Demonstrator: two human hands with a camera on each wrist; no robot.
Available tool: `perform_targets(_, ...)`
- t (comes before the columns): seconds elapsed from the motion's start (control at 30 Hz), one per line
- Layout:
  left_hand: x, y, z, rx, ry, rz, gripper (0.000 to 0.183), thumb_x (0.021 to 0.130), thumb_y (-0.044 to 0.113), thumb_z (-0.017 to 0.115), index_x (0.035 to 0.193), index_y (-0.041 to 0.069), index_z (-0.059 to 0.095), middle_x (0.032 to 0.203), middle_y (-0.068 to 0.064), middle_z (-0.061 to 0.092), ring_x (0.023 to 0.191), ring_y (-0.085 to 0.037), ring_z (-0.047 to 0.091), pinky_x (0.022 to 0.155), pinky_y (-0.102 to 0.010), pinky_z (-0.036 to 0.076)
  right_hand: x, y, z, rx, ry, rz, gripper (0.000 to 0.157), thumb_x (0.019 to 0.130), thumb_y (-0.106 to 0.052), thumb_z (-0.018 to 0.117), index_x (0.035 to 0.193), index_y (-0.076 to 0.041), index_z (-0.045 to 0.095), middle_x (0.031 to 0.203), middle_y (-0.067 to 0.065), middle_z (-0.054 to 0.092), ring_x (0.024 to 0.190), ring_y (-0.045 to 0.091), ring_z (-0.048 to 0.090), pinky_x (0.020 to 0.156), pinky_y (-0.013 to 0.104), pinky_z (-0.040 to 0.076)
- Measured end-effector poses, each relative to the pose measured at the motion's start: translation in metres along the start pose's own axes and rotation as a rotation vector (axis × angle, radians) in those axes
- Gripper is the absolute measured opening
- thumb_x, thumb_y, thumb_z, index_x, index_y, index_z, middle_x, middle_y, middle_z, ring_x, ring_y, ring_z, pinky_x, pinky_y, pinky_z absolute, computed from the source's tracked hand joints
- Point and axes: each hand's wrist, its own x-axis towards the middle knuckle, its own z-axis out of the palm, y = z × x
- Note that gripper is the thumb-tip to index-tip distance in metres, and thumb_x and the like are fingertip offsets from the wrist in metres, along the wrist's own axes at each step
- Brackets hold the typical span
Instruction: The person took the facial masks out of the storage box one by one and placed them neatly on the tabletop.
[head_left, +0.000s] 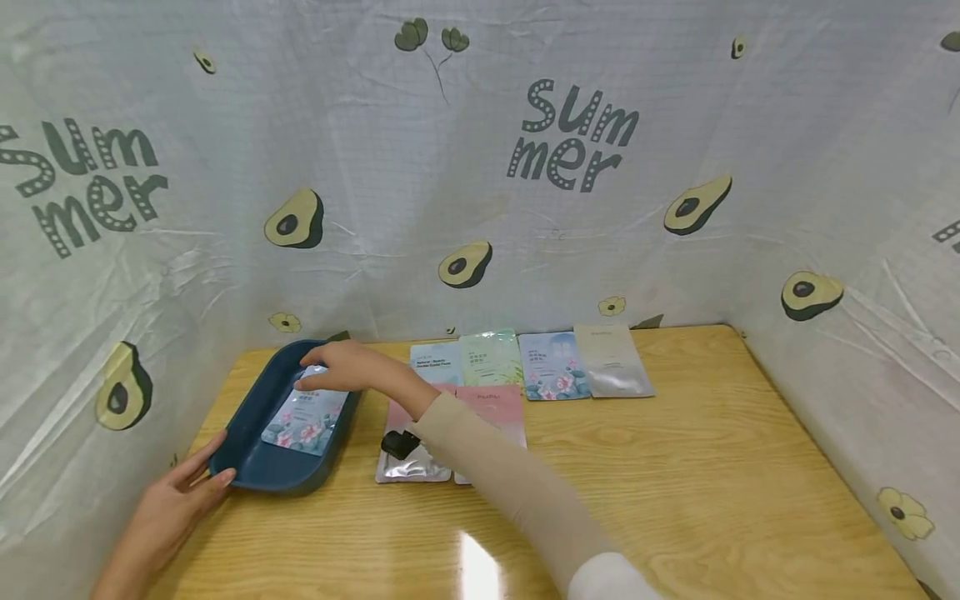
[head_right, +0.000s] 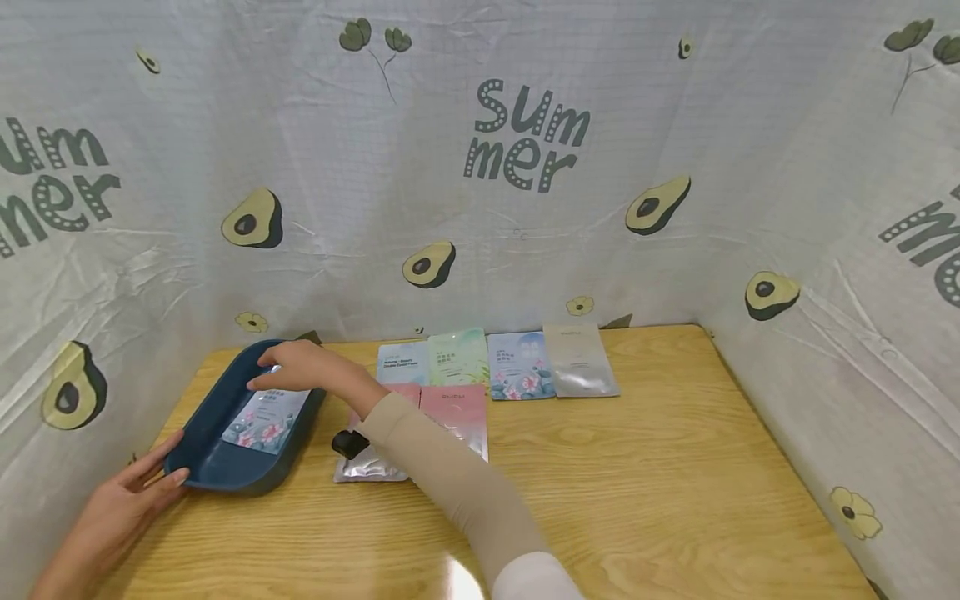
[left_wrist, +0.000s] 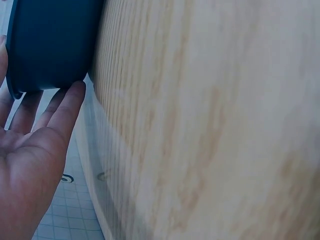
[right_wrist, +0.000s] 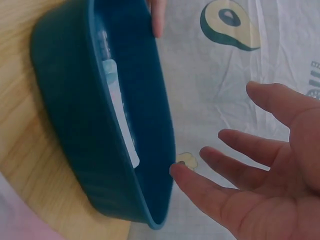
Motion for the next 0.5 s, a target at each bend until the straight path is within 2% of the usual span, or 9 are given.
perform_targets(0.1,0.000,-0.001,-0.001,0.008,0.008,-0.003,0.082,0.100,0.036,0.067,0.163,0.017,0.018,0.164,-0.031,0.000,0.098,0.029,0.038,0.080,-0.008,0.050,0.010,-0.003,0.002,0.047,-0.010,0.035,0.054,0.103,-0.046,0.058,0.148,-0.016,0.054,0.147,-0.003,0.056,0.132,0.007,0.052,0.100,0.015,0.042)
perform_targets(0.2,-0.001,-0.002,-0.004,-0.052,0.008,-0.001,0.079,0.100,0.029,0.067,0.162,0.017,0.020,0.164,-0.030,-0.001,0.100,0.025,0.042,0.079,-0.008,0.050,0.021,-0.006,0.003,0.127,-0.028,0.095,0.056,0.102,-0.047,0.060,0.148,-0.016,0.055,0.145,-0.005,0.058,0.124,0.007,0.057,0.093,0.016,0.047)
perform_targets(0.27,-0.001,-0.003,-0.005,-0.112,0.007,0.006,0.078,0.100,0.024,0.068,0.162,0.017,0.022,0.164,-0.029,-0.002,0.100,0.022,0.045,0.078,-0.009,0.050,0.027,-0.009,0.003,0.241,-0.041,0.162,0.055,0.100,-0.045,0.063,0.146,-0.016,0.057,0.143,-0.007,0.059,0.121,0.009,0.059,0.092,0.021,0.051)
perform_targets(0.33,-0.001,-0.004,-0.005,-0.136,0.008,0.019,0.076,0.100,0.022,0.068,0.162,0.019,0.024,0.165,-0.027,-0.002,0.101,0.021,0.046,0.079,-0.008,0.050,0.033,-0.011,0.003,0.405,-0.047,0.248,0.054,0.098,-0.043,0.066,0.144,-0.015,0.059,0.141,-0.006,0.060,0.122,0.016,0.060,0.094,0.030,0.053)
perform_targets(0.43,-0.002,-0.006,-0.005,-0.159,0.006,0.037,0.075,0.100,0.020,0.068,0.162,0.019,0.025,0.166,-0.024,-0.001,0.103,0.023,0.045,0.080,-0.008,0.050,0.039,-0.013,0.004,0.628,-0.039,0.365,0.052,0.097,-0.037,0.070,0.142,-0.012,0.060,0.140,-0.002,0.060,0.130,0.026,0.056,0.104,0.043,0.050)
perform_targets(0.5,-0.003,-0.008,-0.005,-0.175,0.006,0.040,0.074,0.100,0.019,0.068,0.161,0.020,0.026,0.167,-0.021,0.000,0.104,0.024,0.044,0.081,-0.008,0.050,0.042,-0.014,0.006,0.676,-0.029,0.412,0.053,0.096,-0.037,0.071,0.141,-0.011,0.059,0.139,-0.001,0.061,0.132,0.029,0.055,0.107,0.046,0.047)
